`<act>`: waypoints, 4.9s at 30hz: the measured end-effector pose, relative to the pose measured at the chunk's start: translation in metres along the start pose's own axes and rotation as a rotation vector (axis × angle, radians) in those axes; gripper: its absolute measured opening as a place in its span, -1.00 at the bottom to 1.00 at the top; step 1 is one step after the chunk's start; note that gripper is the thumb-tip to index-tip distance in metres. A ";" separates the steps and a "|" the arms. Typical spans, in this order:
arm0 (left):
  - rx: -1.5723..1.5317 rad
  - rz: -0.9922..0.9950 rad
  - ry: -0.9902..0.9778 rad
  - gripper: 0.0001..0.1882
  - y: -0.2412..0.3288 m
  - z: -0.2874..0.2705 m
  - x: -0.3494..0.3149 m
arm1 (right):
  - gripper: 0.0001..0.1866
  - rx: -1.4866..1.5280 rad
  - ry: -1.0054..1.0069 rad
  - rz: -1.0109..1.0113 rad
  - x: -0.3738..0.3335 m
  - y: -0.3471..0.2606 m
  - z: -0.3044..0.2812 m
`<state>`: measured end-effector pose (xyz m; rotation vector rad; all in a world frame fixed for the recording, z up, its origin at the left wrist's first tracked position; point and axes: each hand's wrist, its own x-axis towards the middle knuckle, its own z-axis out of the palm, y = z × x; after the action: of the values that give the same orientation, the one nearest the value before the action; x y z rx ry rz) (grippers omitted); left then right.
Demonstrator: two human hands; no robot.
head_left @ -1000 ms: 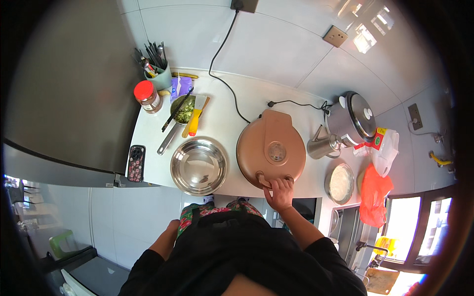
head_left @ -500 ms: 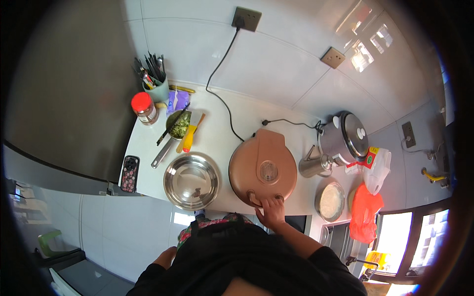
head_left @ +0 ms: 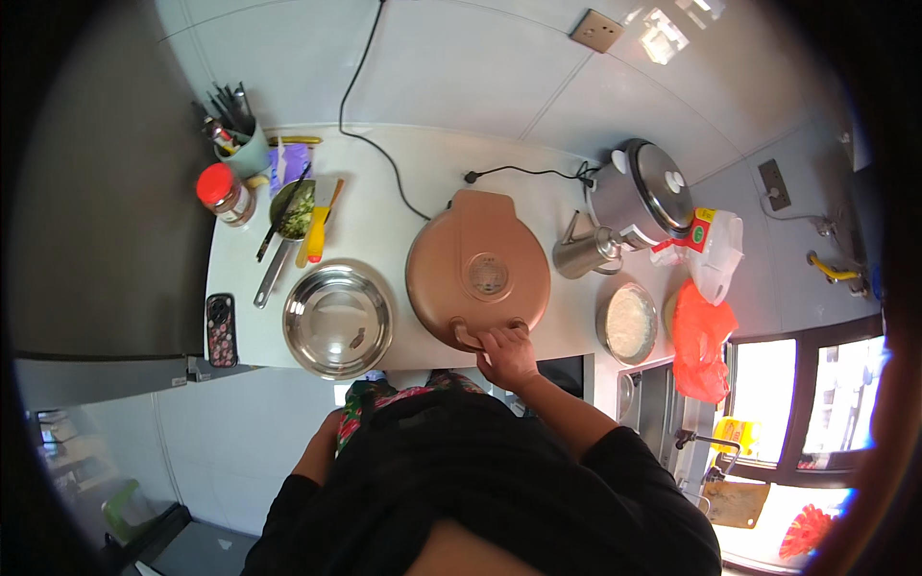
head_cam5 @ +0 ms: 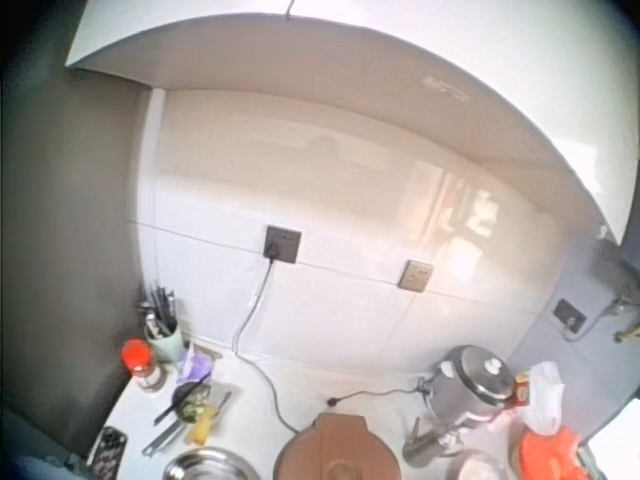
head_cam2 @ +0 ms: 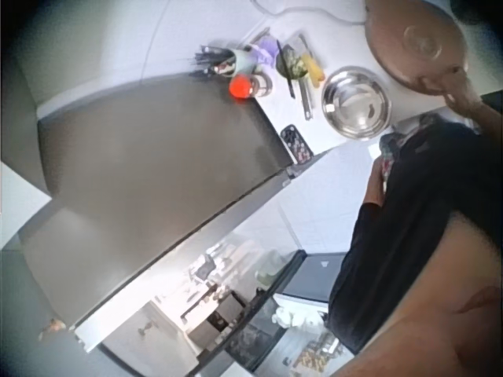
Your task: The person folds a cooked crepe in an electric griddle using a wooden spatula and a metal scraper, then transfers it to a metal plate. They move the plate to a dining table and return to the kitchen.
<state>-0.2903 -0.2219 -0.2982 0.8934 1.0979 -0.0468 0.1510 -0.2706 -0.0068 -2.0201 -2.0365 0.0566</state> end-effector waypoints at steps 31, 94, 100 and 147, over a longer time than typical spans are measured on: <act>0.608 -0.078 0.154 -0.57 0.003 0.001 -0.023 | -0.71 0.016 0.092 -0.023 0.004 -0.002 0.005; 0.748 0.129 0.204 -0.54 0.002 -0.010 -0.023 | -0.69 0.040 0.054 0.015 -0.002 0.003 0.006; 0.793 0.156 0.247 -0.49 -0.037 -0.029 0.005 | -0.70 0.036 0.098 0.010 -0.002 0.003 0.007; 0.870 0.103 0.185 -0.62 0.047 0.006 -0.046 | -0.73 0.054 0.120 0.007 0.002 0.001 0.004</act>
<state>-0.2878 -0.2125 -0.2330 1.7571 1.2092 -0.3843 0.1513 -0.2684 -0.0110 -1.9498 -1.9338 -0.0079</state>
